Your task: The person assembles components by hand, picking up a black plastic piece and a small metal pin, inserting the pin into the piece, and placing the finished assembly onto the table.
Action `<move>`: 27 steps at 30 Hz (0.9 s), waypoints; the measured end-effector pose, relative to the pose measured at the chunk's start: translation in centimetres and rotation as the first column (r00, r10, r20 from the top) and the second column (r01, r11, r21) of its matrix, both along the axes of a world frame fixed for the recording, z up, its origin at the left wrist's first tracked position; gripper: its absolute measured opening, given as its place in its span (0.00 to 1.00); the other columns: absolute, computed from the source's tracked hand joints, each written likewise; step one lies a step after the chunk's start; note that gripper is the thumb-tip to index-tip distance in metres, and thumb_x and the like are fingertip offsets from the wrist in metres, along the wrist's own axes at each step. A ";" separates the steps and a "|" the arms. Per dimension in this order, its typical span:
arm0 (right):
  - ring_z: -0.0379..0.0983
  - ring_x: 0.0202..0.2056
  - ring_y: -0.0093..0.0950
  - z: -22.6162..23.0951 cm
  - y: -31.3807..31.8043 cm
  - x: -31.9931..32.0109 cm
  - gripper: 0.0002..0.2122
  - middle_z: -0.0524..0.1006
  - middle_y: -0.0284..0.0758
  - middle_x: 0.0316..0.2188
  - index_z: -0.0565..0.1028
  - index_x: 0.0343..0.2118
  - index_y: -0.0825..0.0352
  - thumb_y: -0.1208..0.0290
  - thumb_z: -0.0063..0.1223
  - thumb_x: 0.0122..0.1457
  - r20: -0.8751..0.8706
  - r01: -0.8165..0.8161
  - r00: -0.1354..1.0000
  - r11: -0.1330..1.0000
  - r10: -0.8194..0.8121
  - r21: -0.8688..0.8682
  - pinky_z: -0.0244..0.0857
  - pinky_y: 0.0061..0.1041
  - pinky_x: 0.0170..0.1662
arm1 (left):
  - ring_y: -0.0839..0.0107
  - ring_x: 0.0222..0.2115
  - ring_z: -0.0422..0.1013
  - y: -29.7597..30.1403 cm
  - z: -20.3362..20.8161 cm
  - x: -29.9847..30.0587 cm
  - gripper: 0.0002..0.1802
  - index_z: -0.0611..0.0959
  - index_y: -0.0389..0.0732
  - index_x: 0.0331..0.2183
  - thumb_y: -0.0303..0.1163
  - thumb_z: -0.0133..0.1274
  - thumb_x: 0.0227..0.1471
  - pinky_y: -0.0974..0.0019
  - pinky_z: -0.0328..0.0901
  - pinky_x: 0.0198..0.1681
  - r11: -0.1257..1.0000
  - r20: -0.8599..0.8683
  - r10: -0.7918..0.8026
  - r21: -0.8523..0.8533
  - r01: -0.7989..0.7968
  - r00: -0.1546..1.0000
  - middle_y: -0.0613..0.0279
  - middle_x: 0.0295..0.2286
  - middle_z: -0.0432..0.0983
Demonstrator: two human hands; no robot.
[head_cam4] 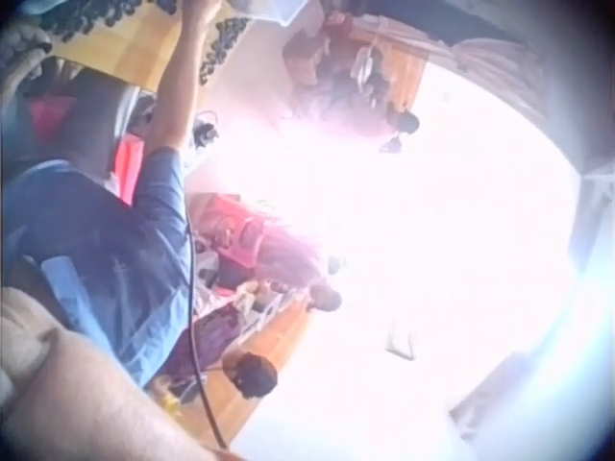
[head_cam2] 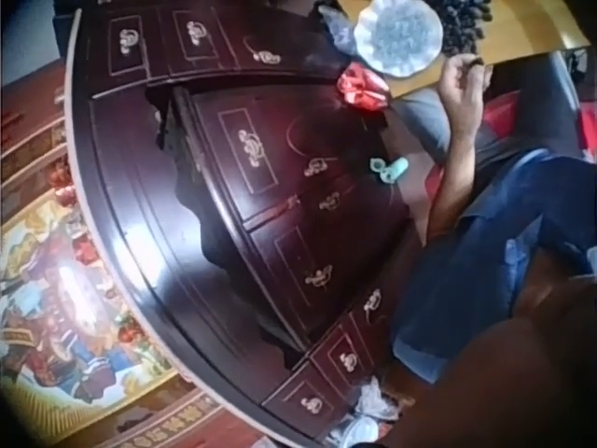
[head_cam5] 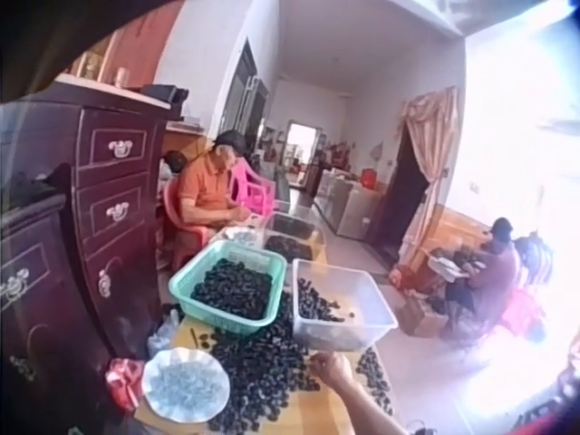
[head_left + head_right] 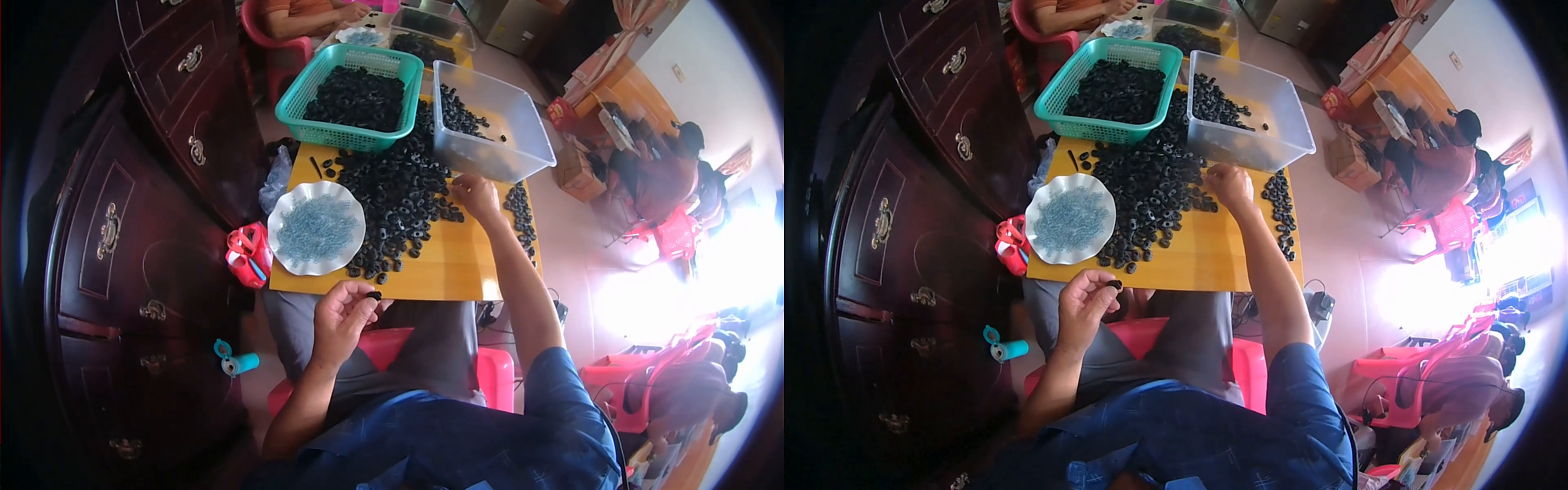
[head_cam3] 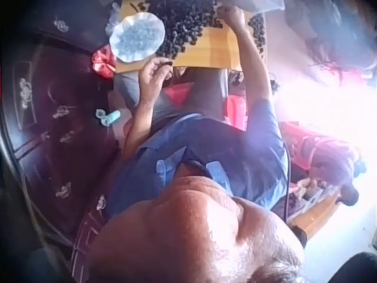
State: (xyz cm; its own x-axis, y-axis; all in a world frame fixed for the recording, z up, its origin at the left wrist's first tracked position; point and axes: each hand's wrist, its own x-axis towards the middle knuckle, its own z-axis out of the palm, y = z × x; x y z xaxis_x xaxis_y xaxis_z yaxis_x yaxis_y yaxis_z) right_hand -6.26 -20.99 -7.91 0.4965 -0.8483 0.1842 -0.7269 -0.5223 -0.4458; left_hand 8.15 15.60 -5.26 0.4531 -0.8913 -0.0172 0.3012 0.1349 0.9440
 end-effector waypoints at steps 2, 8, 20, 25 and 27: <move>0.78 0.32 0.37 0.2 0.4 0.3 0.08 0.80 0.38 0.28 0.81 0.33 0.59 0.64 0.61 0.52 -0.001 0.010 1.000 1.000 -0.010 0.006 0.70 0.34 0.38 | 0.82 0.25 0.72 0.1 -0.2 0.1 0.09 0.77 0.36 0.40 0.26 0.56 0.56 0.80 0.67 0.30 1.000 -0.004 -0.004 0.003 0.004 1.000 0.65 0.31 0.78; 0.77 0.36 0.41 -0.9 0.1 0.5 0.08 0.80 0.41 0.32 0.79 0.29 0.61 0.63 0.56 0.53 0.012 0.009 1.000 0.998 -0.008 -0.067 0.70 0.38 0.42 | 0.82 0.25 0.72 0.0 0.1 0.0 0.09 0.77 0.36 0.40 0.26 0.56 0.56 0.79 0.68 0.30 1.000 0.003 -0.010 0.012 0.010 1.000 0.66 0.30 0.77; 0.68 0.24 0.17 3.5 9.6 -0.8 0.07 0.73 0.29 0.25 0.72 0.36 0.68 0.70 0.46 0.66 0.692 -0.260 0.716 0.886 -0.089 0.383 0.64 0.17 0.29 | 0.81 0.27 0.72 0.3 -0.3 0.2 0.09 0.77 0.36 0.40 0.25 0.54 0.56 0.79 0.68 0.31 0.999 -0.102 -0.035 0.036 0.039 0.994 0.62 0.32 0.77; 0.68 0.27 0.17 4.4 18.2 -1.0 0.07 0.75 0.29 0.28 0.74 0.39 0.70 0.71 0.48 0.65 0.744 -0.466 0.664 0.738 -0.072 0.488 0.64 0.16 0.34 | 0.79 0.29 0.75 -0.1 -0.5 0.7 0.09 0.76 0.36 0.40 0.26 0.53 0.57 0.77 0.68 0.31 0.998 -0.164 -0.063 -0.023 0.060 0.984 0.62 0.30 0.79; 0.70 0.30 0.18 4.9 21.1 -1.2 0.06 0.76 0.30 0.32 0.74 0.40 0.69 0.73 0.49 0.64 0.725 -0.513 0.686 0.671 -0.055 0.536 0.65 0.17 0.37 | 0.80 0.28 0.74 -0.3 -0.4 0.8 0.09 0.76 0.35 0.41 0.27 0.54 0.57 0.77 0.68 0.31 0.997 -0.181 -0.074 -0.028 0.070 0.981 0.62 0.29 0.79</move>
